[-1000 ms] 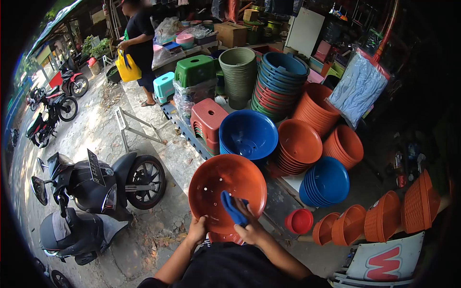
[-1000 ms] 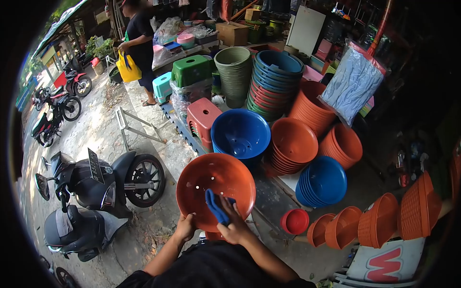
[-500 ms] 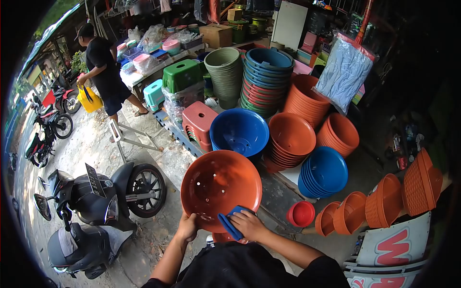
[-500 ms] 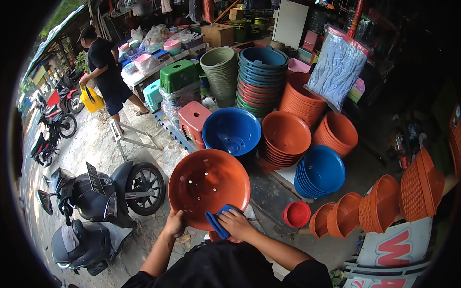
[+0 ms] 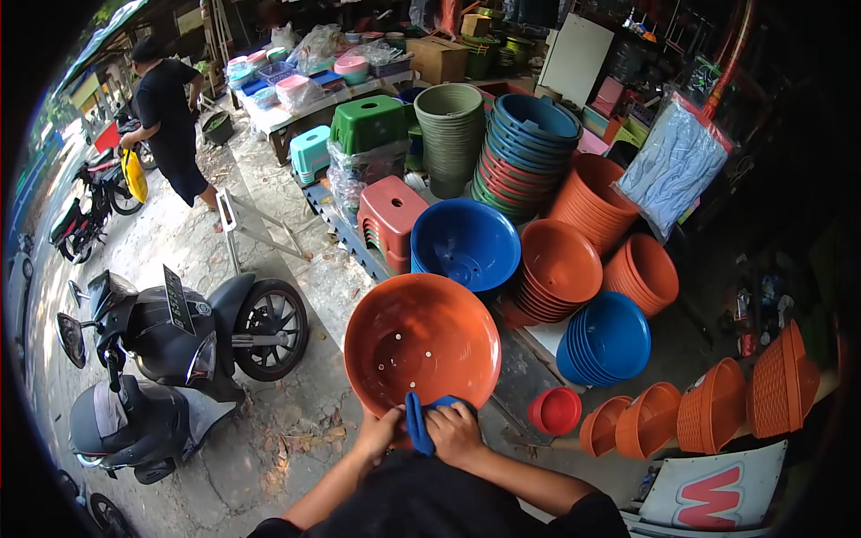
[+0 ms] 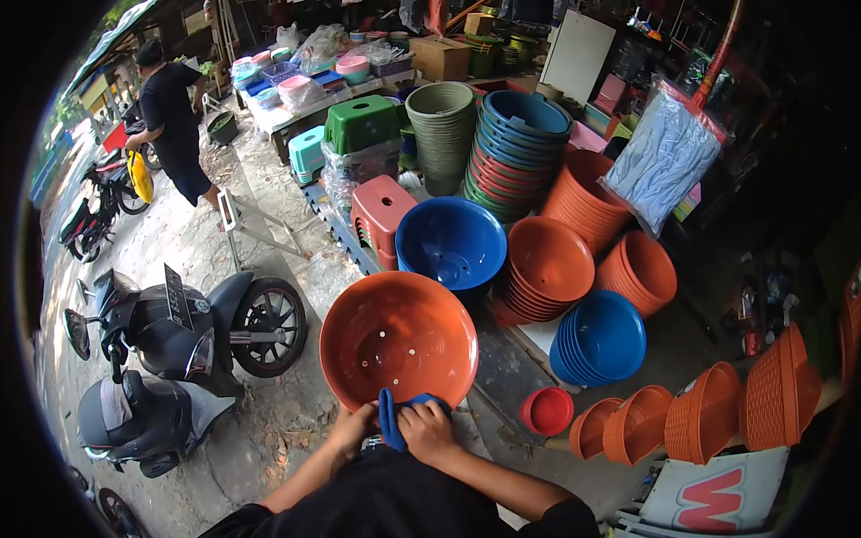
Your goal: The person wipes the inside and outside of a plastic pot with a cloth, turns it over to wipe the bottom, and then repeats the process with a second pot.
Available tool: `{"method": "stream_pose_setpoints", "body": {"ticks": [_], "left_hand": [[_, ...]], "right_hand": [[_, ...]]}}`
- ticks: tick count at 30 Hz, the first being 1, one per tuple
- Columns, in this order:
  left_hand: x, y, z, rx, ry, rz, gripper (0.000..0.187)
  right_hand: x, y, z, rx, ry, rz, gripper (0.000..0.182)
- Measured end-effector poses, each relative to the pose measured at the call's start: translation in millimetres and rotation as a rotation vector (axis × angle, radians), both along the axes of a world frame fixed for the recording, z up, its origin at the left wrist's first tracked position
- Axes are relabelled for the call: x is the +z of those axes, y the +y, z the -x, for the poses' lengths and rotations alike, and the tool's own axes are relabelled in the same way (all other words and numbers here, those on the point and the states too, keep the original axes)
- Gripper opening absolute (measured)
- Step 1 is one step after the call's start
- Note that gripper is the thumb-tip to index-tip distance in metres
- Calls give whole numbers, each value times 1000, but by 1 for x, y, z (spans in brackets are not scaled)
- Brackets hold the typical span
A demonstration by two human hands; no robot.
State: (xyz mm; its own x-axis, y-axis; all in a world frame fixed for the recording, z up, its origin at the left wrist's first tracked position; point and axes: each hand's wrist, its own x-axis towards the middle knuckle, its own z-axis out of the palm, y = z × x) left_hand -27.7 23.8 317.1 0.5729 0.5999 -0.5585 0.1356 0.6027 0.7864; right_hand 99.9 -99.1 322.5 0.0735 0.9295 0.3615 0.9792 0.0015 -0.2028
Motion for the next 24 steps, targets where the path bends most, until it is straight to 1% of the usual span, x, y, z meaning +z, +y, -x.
{"method": "stream_pose_setpoints", "body": {"ticks": [2, 3, 5, 6, 8, 9, 10, 12, 13, 15, 16, 18, 19, 21, 22, 23, 24], "left_hand": [[-20, -2, 11, -38, 128, 33, 46], [-18, -1, 13, -32, 132, 38, 46], [-9, 5, 14, 6, 57, 68, 38], [-6, 7, 16, 9, 56, 68, 38], [-1, 18, 22, 51, -1, 27, 37], [-16, 30, 31, -48, 38, -37, 39], [-4, 40, 38, -112, 60, 17, 41], [19, 62, 51, -277, 80, -129, 46], [29, 71, 55, -271, 77, -131, 46], [48, 86, 59, -406, -26, -482, 54], [62, 88, 56, -406, -28, -486, 54], [91, 85, 46, -431, 255, -759, 65], [98, 79, 42, -435, 252, -768, 65], [109, 63, 32, -537, 628, -1864, 71], [111, 53, 28, -827, 504, -1922, 78], [101, 41, 25, -969, 383, -1889, 78], [81, 29, 24, -1146, 489, -1884, 79]], "right_hand": [[2, 3, 13, -14, 16, 33, 26], [-1, 4, 16, -2, 40, 68, 28], [-5, 1, 18, 23, 69, 140, 30], [-4, -1, 15, 26, 68, 140, 30], [0, -7, 1, 85, 93, 33, 28], [-1, -13, -10, 105, 62, 75, 27], [-2, -18, -21, 106, 59, 73, 27], [-4, -26, -46, 267, -101, 18, 26], [-5, -31, -54, 282, -142, 19, 25], [-5, -35, -65, 297, -194, -18, 24], [-5, -35, -67, 308, -243, -52, 24], [-4, -31, -66, 286, -230, -76, 23], [-8, -29, -67, 267, -188, -58, 23], [-14, -22, -64, 241, -150, -48, 24], [-17, -18, -59, 213, -84, -28, 23], [-20, -16, -52, 186, -16, -8, 23], [-21, -14, -45, 187, -15, -11, 23]]}}
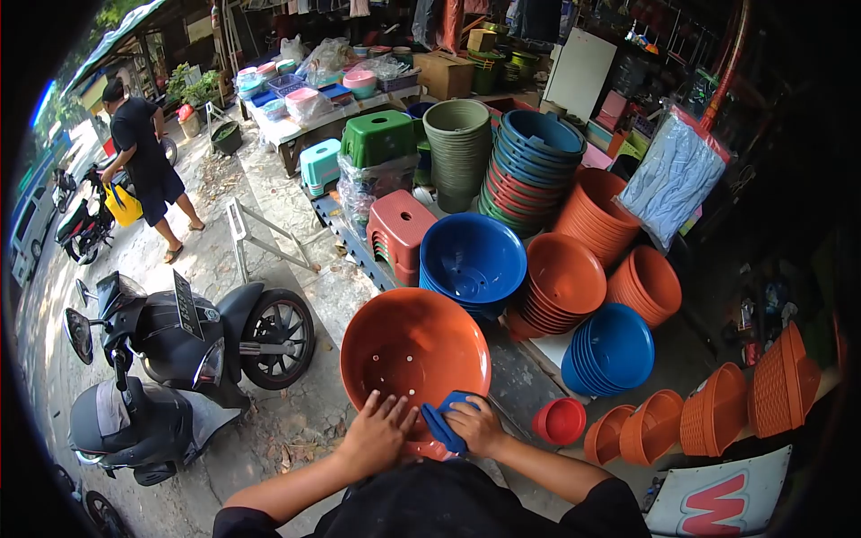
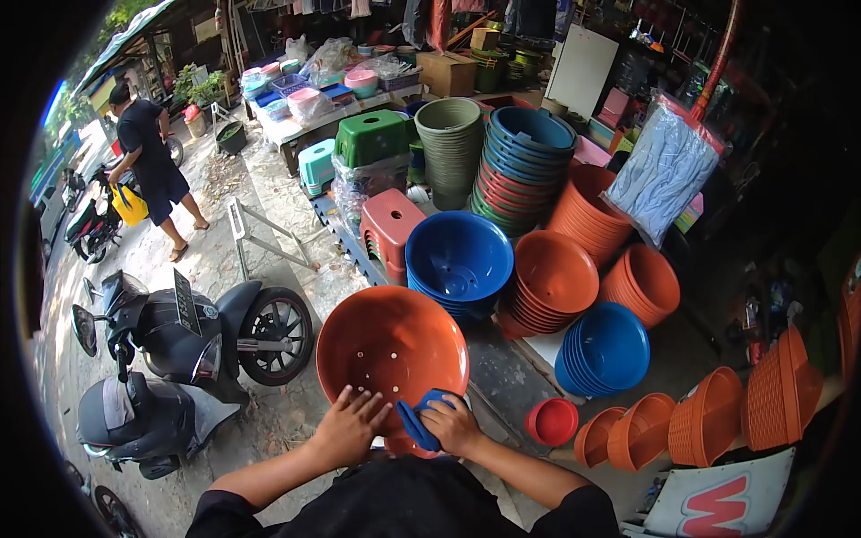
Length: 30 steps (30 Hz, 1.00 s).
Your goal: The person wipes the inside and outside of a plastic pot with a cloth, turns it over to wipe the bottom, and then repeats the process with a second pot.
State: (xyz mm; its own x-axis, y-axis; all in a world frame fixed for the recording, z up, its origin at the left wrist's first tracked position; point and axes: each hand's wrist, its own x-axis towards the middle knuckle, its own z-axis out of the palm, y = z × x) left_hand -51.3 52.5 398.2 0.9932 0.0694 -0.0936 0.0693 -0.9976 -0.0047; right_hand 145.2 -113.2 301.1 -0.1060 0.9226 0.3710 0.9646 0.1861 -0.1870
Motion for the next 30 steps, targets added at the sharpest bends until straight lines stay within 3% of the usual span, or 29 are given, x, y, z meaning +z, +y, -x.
{"method": "stream_pose_setpoints", "body": {"ticks": [1, 2, 4, 7, 9, 11, 13, 14, 15, 16, 19, 22, 24, 25, 27, 28, 29, 30], "left_hand": [[-22, -5, -2, -40, 20, -114, 59], [-33, -3, -7, -30, 20, -118, 59], [-47, 0, -11, -24, 309, 79, 35], [-53, 16, -2, -144, 196, 57, 23], [-41, 29, 3, -221, 235, 29, 27], [-36, 44, 11, -255, 229, 17, 28], [-35, 56, 18, -502, -81, -11, 31], [-31, 56, 19, -499, -80, -11, 31], [-20, 53, 18, -546, 91, -91, 30], [-11, 50, 15, -589, 262, -169, 30], [4, 41, 4, -682, 422, -193, 29], [-21, 45, 1, -692, 417, -236, 26], [-23, 55, 3, -623, 317, -113, 27], [-21, 61, 4, -555, 220, 8, 27], [-23, 68, 9, -477, 250, 45, 30], [-24, 71, 12, -401, 276, 85, 33], [-29, 74, 17, -389, 272, 78, 33], [-35, 74, 22, -225, 203, 251, 33]], "right_hand": [[0, 3, 6, -17, 28, 0, 23], [2, 6, 8, -30, 55, 0, 24], [2, 9, 7, -4, 43, 0, 23], [8, 8, -11, 140, 121, 114, 25], [19, 6, -23, 237, 146, 370, 29], [21, 0, -44, 280, 54, 396, 31], [22, -3, -69, 328, -41, 419, 34], [24, -1, -83, 359, -203, 397, 35], [26, 3, -96, 388, -366, 372, 37], [27, 10, -109, 392, -367, 373, 37], [43, 44, -139, 511, -615, 252, 37], [64, 89, -152, 512, -667, 180, 37], [76, 108, -153, 279, -518, 184, 42], [84, 111, -152, 281, -519, 179, 42], [101, 116, -150, -90, -65, 342, 60], [100, 118, -151, -81, -71, 335, 60], [95, 115, -150, -151, 279, 365, 67], [90, 112, -147, -216, 629, 392, 74]]}}
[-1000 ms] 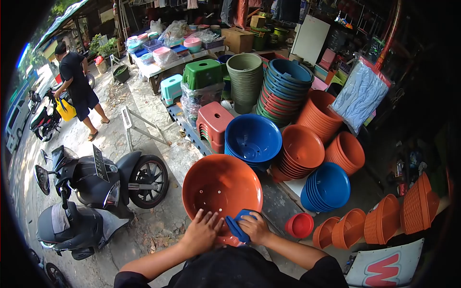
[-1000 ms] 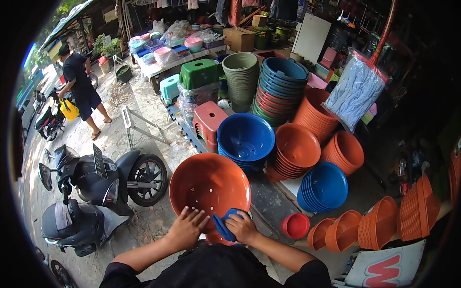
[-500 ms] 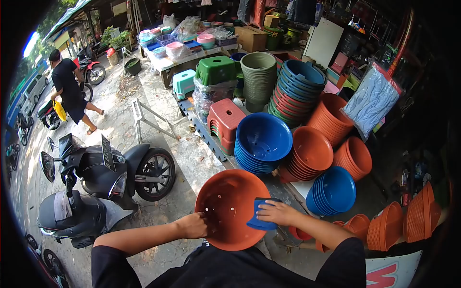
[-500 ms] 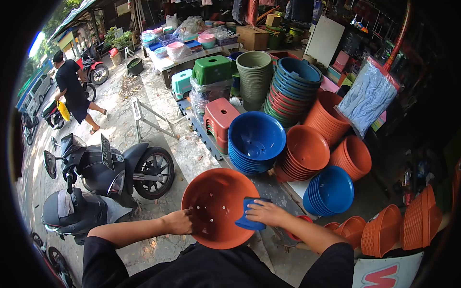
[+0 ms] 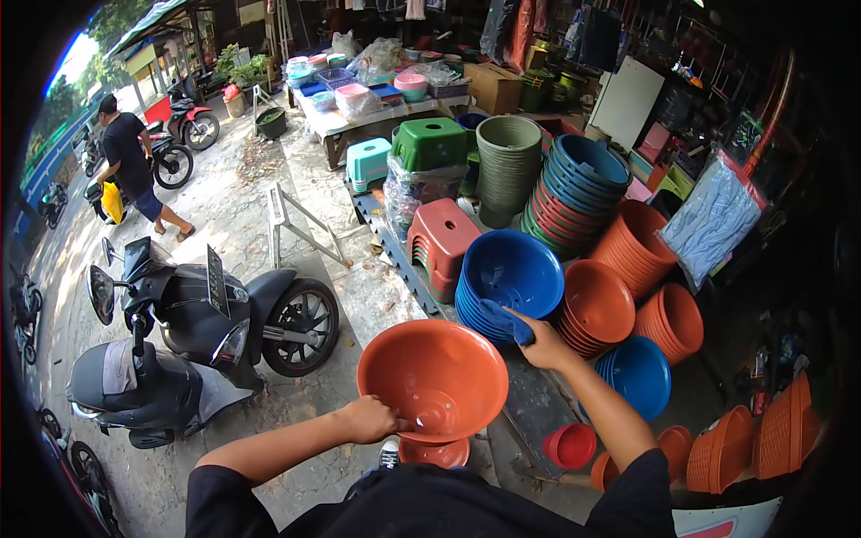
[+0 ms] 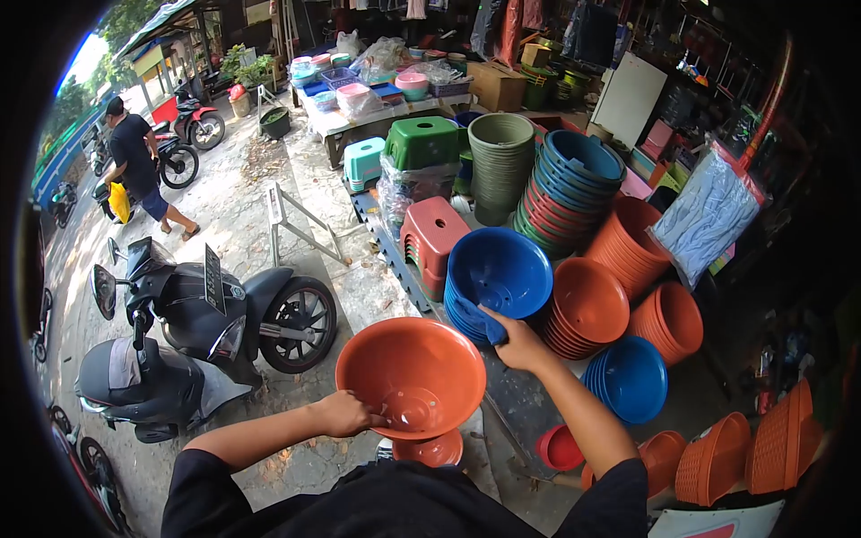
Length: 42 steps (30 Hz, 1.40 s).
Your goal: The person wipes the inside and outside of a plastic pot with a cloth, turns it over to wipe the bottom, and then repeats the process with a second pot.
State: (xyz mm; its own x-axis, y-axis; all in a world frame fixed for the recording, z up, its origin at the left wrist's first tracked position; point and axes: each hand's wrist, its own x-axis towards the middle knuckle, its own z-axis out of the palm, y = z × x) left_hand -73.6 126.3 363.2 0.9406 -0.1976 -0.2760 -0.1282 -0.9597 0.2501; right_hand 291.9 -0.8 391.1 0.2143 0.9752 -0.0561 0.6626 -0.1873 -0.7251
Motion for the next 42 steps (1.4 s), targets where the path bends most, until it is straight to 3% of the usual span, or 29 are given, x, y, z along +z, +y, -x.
{"method": "stream_pose_setpoints", "body": {"ticks": [1, 2, 4, 5, 6, 7, 8, 10, 14, 18, 20, 22, 24, 26, 28, 30, 31, 32, 34, 36, 38, 39, 42], "left_hand": [[-5, -1, 4, 187, -35, 160, 34], [-5, -5, 7, 320, -50, 259, 33], [-6, -14, 9, 558, -98, 411, 32], [-9, -16, 10, 563, -103, 404, 32], [-14, -18, 10, 728, -151, 587, 36], [-17, -20, 9, 888, -199, 773, 41], [-19, -23, 6, 879, -203, 767, 41], [-19, -30, 1, 1054, -394, 1177, 46], [-2, -42, 0, 1126, -417, 1430, 45], [17, -51, -1, 1148, -438, 1296, 47], [0, -52, 0, 1080, -501, 1252, 48], [-3, -49, 4, 1070, -332, 1184, 46], [18, -47, 4, 1040, -318, 1172, 44], [50, -47, 3, 1091, -323, 1283, 44], [37, -37, 11, 1046, -280, 1281, 41], [47, -33, 15, 843, -412, 1174, 40], [51, -29, 20, 788, -413, 1205, 37], [57, -28, 21, 783, -414, 1194, 37], [64, -29, 21, 804, -380, 1208, 37], [63, -37, 11, 836, -410, 1238, 37], [48, -39, 5, 819, -366, 1274, 37], [42, -37, 3, 842, -270, 1198, 38], [41, -50, -19, 974, -287, 1201, 37]], "right_hand": [[2, -7, 12, -74, 46, 27, 75], [9, -12, 27, 7, 60, -180, 77], [11, -20, 56, 26, 200, -296, 81], [14, -23, 74, 71, 197, -308, 82], [15, -26, 92, 111, 193, -320, 83], [11, -26, 110, 179, 95, -290, 84], [7, -27, 130, 242, -4, -260, 86], [14, -36, 177, 326, -201, -48, 90], [20, -41, 223, 397, -445, -15, 89], [36, -35, 213, 358, -500, -90, 88], [46, -27, 198, 322, -516, -132, 88], [47, -17, 175, 172, -577, -209, 88], [52, -6, 147, 160, -447, -220, 79], [47, 4, 109, 139, -201, -114, 74], [32, 12, 74, 4, 168, -22, 73], [14, 18, 38, -133, 596, 272, 70], [5, 20, 34, -196, 774, 189, 70], [-9, 24, 28, -194, 777, 177, 70], [-23, 28, 24, -133, 1182, 108, 67], [-18, 30, 20, -139, 1148, 134, 63], [14, 32, 31, -230, 746, 247, 55], [25, 32, 39, -236, 752, 248, 55], [61, 28, 81, 1, 161, -123, 62]]}}
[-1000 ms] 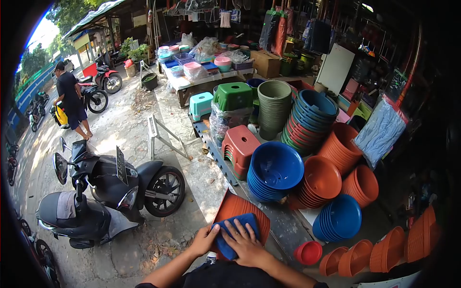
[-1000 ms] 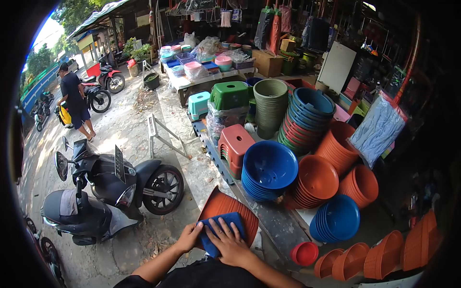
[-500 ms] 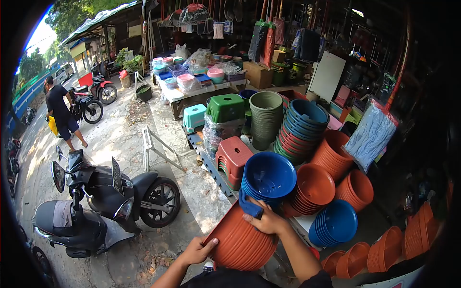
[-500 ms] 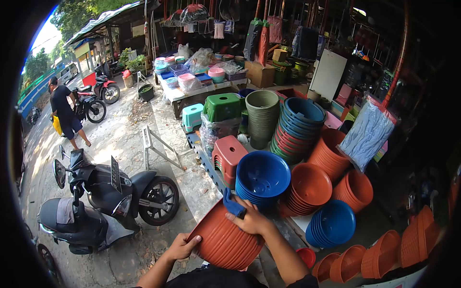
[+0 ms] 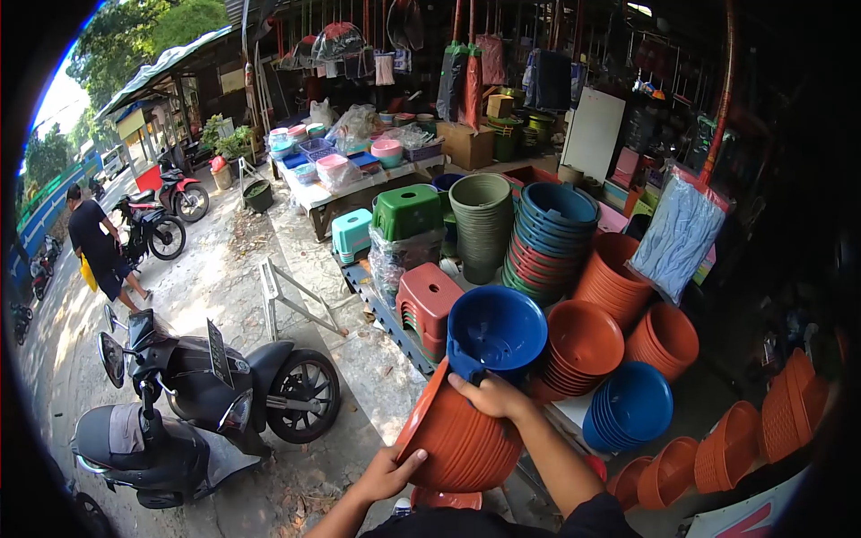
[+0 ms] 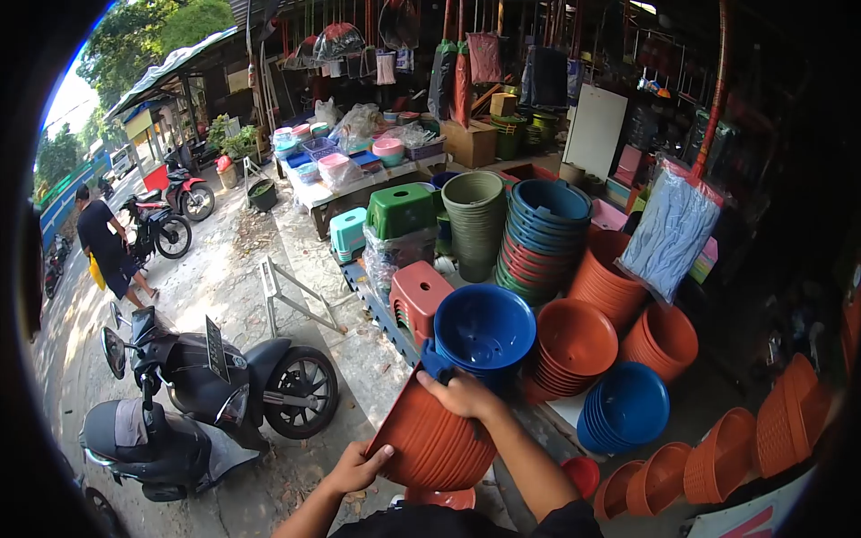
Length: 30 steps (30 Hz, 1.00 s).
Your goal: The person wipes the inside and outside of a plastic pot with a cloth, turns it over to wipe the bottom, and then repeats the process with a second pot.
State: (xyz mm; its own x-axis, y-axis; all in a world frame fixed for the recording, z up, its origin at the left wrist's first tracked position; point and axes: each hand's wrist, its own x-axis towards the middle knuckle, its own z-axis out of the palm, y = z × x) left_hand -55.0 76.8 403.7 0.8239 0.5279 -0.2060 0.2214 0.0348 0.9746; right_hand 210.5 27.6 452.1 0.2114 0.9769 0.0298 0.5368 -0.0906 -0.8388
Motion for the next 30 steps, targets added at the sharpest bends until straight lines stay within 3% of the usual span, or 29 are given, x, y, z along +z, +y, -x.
{"method": "stream_pose_setpoints", "body": {"ticks": [2, 4, 6, 8, 9, 10, 12, 13, 16, 18, 20, 21, 23, 28, 30], "left_hand": [[-4, -1, -13, 73, -124, -8, 43], [-8, 5, -26, 172, -240, 27, 46], [12, 4, -33, 222, -190, 34, 53], [27, -1, -38, 424, -382, 534, 61], [14, 11, -30, 375, -290, 561, 64], [17, 17, -28, 372, -341, 784, 56], [-19, 35, -27, 522, -351, 787, 50], [-9, 37, -28, 448, -468, 951, 45], [-7, 43, -21, 507, -555, 1045, 52], [-23, 51, -6, 528, -541, 1087, 54], [-31, 51, 7, 526, -565, 1105, 53], [-38, 52, 16, 527, -555, 1106, 53], [-52, 56, 31, 541, -605, 1206, 52], [-57, 56, 63, 402, -522, 1190, 52], [-66, 58, 71, 322, -336, 1098, 55]], "right_hand": [[-5, -4, 39, -113, -439, -85, 70], [-3, -10, 76, -110, -620, -166, 77], [-7, -20, 98, -10, -701, -250, 79], [-12, -29, 115, 80, -712, -233, 79], [-26, -31, 118, 112, -721, -252, 89], [-38, -34, 119, 104, -715, -247, 89], [-59, -43, 125, 200, -708, -278, 100], [-67, -49, 130, 197, -744, -228, 108], [-108, -72, 138, 100, -819, -204, 111], [-137, -78, 139, 27, -750, -217, 103], [-155, -80, 141, -296, -376, -412, 88], [-138, -78, 138, -342, -237, -425, 75], [-114, -69, 128, -384, -98, -512, 71], [-163, -86, 80, -608, 1239, -207, 56], [-227, -98, 39, -556, 1304, -66, 56]]}}
